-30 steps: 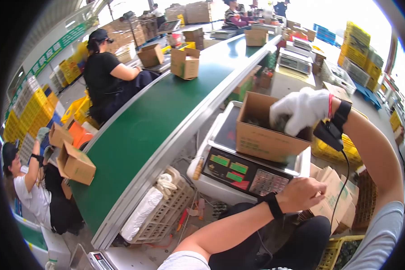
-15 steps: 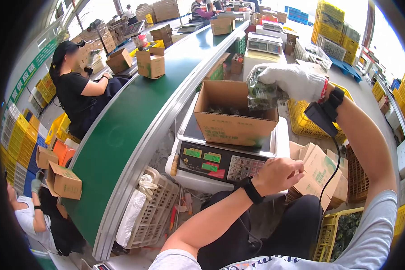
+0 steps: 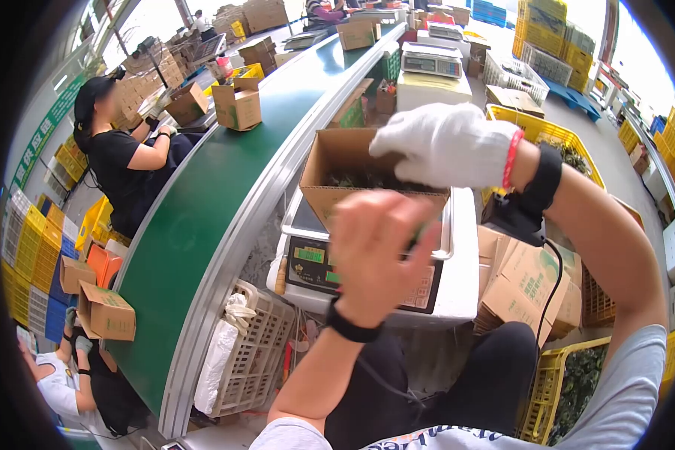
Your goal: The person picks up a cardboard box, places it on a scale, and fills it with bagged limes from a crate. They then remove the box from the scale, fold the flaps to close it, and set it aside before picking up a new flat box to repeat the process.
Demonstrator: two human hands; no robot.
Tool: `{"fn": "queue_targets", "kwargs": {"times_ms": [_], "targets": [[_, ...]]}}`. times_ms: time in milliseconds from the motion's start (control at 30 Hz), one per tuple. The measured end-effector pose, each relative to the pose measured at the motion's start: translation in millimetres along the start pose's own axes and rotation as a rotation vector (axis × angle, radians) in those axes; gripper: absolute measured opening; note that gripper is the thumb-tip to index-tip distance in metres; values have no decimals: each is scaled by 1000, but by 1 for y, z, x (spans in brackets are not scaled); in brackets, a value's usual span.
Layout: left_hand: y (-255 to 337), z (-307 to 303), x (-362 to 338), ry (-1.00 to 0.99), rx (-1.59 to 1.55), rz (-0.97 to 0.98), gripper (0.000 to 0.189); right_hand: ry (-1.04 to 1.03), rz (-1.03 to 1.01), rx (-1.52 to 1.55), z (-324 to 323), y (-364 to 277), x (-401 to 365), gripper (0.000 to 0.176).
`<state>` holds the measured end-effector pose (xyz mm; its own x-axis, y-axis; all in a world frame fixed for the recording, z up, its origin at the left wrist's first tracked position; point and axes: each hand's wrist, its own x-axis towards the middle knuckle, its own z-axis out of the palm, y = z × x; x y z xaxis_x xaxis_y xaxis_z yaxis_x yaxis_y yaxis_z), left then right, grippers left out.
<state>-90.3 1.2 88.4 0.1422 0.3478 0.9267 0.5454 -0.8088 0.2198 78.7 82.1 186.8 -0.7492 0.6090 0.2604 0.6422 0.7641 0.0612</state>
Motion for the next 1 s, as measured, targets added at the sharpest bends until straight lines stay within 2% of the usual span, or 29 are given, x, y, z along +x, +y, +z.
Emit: {"fn": "queue_targets", "kwargs": {"times_ms": [33,67,100,133,233,400,433,500,567,633,700,800,833,900,967,1000], "targets": [[-13,-12,9,32,142,-19,37,-65,-21,-39,4,-3,3,30],[-25,-24,9,-49,273,-61,41,-91,-41,-33,10,-6,-1,35],[-36,-35,7,-129,406,-103,45,-255,21,-38,9,-13,1,44],[-51,-43,-2,-233,345,-112,39,-235,-11,-70,17,-11,-2,50],[-78,-49,-38,-269,215,-68,34,-293,-8,-97,17,-18,4,67],[-76,-43,-44,-207,142,-99,23,-259,-117,-49,39,-27,40,65],[-77,-43,-44,-206,142,-98,23,-283,-104,-67,51,-27,49,63],[-77,-45,-44,-218,131,-98,24,-562,5,-98,50,-33,72,62],[-77,-43,-40,-221,133,-101,24,-601,49,-59,49,-32,82,61],[-77,-42,-37,-209,137,-93,24,-602,60,-69,48,-31,83,59],[-78,-42,-37,-210,193,-94,23,-560,88,64,40,-32,79,51],[-73,-46,-39,-251,287,-89,23,-549,1,26,27,-36,65,46],[-72,-47,-37,-248,286,-91,23,-510,3,-26,21,-38,58,38],[-71,-51,-34,-260,319,-74,23,-297,-68,22,1,-34,43,24],[-72,-51,-36,-257,308,-83,22,-318,-46,-94,-17,-30,33,12],[-72,-51,-36,-259,293,-71,21,-414,-6,-107,-22,-26,28,13]]}}
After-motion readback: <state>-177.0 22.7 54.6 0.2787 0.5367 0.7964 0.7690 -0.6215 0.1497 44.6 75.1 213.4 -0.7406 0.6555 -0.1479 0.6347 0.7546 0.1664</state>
